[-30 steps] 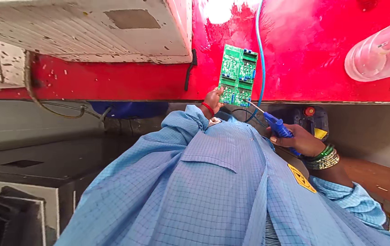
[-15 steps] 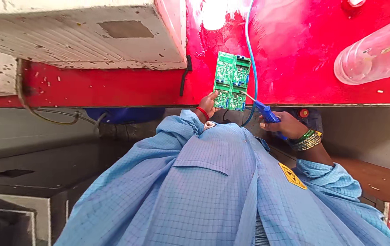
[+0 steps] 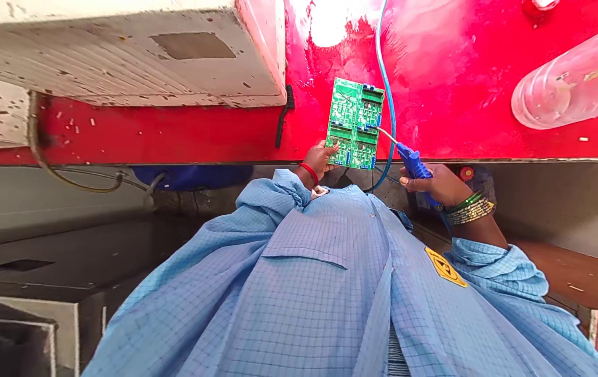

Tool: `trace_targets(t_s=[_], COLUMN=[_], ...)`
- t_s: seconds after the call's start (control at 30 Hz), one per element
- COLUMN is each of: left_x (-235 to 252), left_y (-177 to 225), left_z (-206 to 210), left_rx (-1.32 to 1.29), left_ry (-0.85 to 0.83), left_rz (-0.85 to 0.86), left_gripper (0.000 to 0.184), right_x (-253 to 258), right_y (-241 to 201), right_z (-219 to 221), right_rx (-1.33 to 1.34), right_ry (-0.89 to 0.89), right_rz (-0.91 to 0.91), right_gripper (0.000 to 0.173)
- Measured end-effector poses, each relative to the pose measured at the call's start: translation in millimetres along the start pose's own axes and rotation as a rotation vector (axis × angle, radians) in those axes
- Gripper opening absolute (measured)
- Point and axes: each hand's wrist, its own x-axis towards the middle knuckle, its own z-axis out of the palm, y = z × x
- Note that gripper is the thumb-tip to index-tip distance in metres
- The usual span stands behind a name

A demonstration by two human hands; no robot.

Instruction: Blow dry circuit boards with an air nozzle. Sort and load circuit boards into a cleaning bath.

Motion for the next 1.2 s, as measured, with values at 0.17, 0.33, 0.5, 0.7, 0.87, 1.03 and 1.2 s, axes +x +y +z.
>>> trace_targets(t_s=[0.17,0.33,0.5,0.7,0.87,1.03,1.2], left_x=[-4,-5,0,9,12,15,18], left_y=[6,10,9,13,18,15,15], left_z=[2,2,-2,-4,3,5,5], left_rx=[0.089,0.159,0.163,0.142,0.147,0.160,0.186], left_ry=[0.026,0.029,0.037,0.052,0.059,0.069,0.103], left_rz=[0.012,0.058,0.105,0.110,0.087,0.114,0.132], left_gripper=[0.037,0.055,0.049,0.032,0.034,0.039,0.040], right_x=[-12,-11,1,24,21,0,-23], right_y=[7,-1,-15,-22,-23,-15,9], right_z=[12,23,26,12,9,27,27], right_rx=[-0.015,0.003,-0.014,0.069,0.066,-0.057,-0.029], right_ry=[-0.112,-0.163,-0.150,0.023,0.068,-0.108,-0.169], right_rz=[-0.007,-0.040,-0.094,-0.075,-0.078,-0.118,-0.057], right_gripper=[0.040,0.041,0.038,0.031,0.030,0.039,0.043])
